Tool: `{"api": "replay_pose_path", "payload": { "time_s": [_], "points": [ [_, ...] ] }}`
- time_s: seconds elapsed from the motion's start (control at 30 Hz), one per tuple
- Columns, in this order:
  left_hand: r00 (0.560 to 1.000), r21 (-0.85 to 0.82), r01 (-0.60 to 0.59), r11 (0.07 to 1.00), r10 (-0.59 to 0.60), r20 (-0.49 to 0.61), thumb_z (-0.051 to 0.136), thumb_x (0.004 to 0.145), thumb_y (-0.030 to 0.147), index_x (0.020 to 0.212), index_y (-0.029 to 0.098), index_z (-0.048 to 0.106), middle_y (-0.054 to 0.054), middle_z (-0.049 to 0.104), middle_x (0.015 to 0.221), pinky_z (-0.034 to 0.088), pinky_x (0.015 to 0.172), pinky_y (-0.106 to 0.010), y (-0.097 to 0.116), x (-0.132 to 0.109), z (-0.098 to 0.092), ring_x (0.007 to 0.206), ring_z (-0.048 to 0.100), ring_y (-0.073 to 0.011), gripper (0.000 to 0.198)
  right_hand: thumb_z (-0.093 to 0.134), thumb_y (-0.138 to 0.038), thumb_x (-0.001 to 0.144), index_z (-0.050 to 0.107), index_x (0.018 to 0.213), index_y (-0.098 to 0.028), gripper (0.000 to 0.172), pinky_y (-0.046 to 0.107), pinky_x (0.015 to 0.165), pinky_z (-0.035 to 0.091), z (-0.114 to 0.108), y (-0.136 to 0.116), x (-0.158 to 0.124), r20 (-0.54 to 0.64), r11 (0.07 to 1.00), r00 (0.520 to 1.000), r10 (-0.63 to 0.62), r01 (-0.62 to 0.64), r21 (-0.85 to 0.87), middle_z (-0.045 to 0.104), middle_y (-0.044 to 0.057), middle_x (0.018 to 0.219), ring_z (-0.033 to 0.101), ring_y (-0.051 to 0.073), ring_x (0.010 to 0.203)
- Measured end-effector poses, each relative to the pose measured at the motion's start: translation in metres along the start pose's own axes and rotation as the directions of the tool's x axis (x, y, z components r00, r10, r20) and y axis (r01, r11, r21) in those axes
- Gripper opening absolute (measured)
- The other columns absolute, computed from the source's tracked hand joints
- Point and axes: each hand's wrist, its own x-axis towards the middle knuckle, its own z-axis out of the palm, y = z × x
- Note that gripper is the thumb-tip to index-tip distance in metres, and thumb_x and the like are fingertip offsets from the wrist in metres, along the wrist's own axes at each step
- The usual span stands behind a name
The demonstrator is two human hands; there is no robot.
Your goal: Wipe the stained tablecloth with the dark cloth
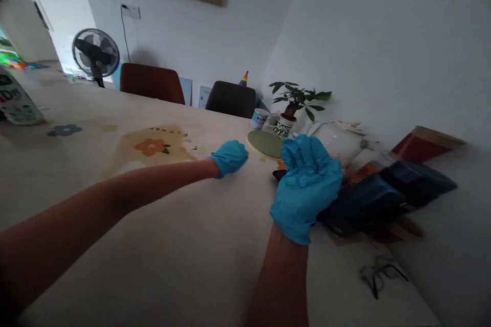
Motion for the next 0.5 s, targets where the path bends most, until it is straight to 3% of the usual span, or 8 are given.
{"api": "replay_pose_path", "payload": {
  "time_s": [0.13, 0.2, 0.27, 0.37, 0.5],
  "points": [
    [0.997, -0.063, -0.07, 0.996, 0.072, 0.037, 0.069, 0.124, 0.019, 0.129, 0.012, 0.097, -0.022, 0.09, 0.126, 0.055, 0.092, -0.038, 0.077, 0.019, 0.024, 0.11, 0.08, -0.0308, 0.029, 0.049, -0.062, 0.125, 0.091, 0.112, -0.027, 0.056, 0.058, 0.114, 0.075, -0.001, 0.007, -0.003, 0.051, 1.0, 0.999, -0.013, 0.014, -0.007, 0.093, 0.01, 0.122, 0.09, 0.031, 0.117],
    [0.996, -0.092, -0.062, 0.994, 0.067, 0.058, 0.07, 0.128, 0.03, 0.133, 0.014, 0.098, -0.021, 0.091, 0.124, 0.056, 0.088, -0.037, 0.102, 0.019, 0.037, 0.105, 0.083, -0.0312, 0.033, 0.053, -0.061, 0.123, 0.092, 0.113, -0.027, 0.052, 0.057, 0.111, 0.076, -0.002, 0.011, -0.004, 0.071, 1.0, 0.997, -0.005, 0.005, 0.01, 0.094, 0.01, 0.122, 0.09, 0.031, 0.116],
    [0.995, -0.104, -0.054, 0.993, 0.061, 0.073, 0.066, 0.131, 0.033, 0.139, 0.014, 0.097, -0.022, 0.092, 0.126, 0.06, 0.091, -0.038, 0.113, 0.015, 0.047, 0.107, 0.084, -0.0324, 0.037, 0.057, -0.061, 0.121, 0.091, 0.114, -0.025, 0.05, 0.056, 0.112, 0.076, -0.004, 0.014, -0.003, 0.082, 1.0, 0.997, 0.003, -0.005, 0.022, 0.094, 0.009, 0.122, 0.09, 0.03, 0.112],
    [0.995, -0.091, -0.041, 0.995, 0.049, 0.089, 0.063, 0.13, 0.025, 0.141, 0.014, 0.096, -0.024, 0.091, 0.135, 0.064, 0.114, -0.048, 0.098, 0.007, 0.051, 0.121, 0.085, -0.0358, 0.037, 0.058, -0.063, 0.121, 0.091, 0.117, -0.028, 0.049, 0.059, 0.112, 0.076, -0.009, 0.02, 0.002, 0.128, 1.0, 0.991, 0.024, -0.026, 0.013, 0.094, 0.009, 0.127, 0.091, 0.032, 0.119],
    [0.992, -0.028, 0.079, 0.996, -0.076, 0.1, 0.056, 0.129, 0.018, 0.148, 0.011, 0.092, -0.027, 0.088, 0.149, 0.053, 0.139, -0.065, 0.032, -0.004, 0.041, 0.138, 0.081, -0.0397, 0.042, 0.057, -0.07, 0.12, 0.091, 0.119, -0.035, 0.049, 0.065, 0.105, 0.08, -0.021, 0.033, 0.014, 0.19, 0.998, 0.98, 0.058, -0.056, -0.015, 0.094, 0.009, 0.134, 0.091, 0.039, 0.133]
  ]
}}
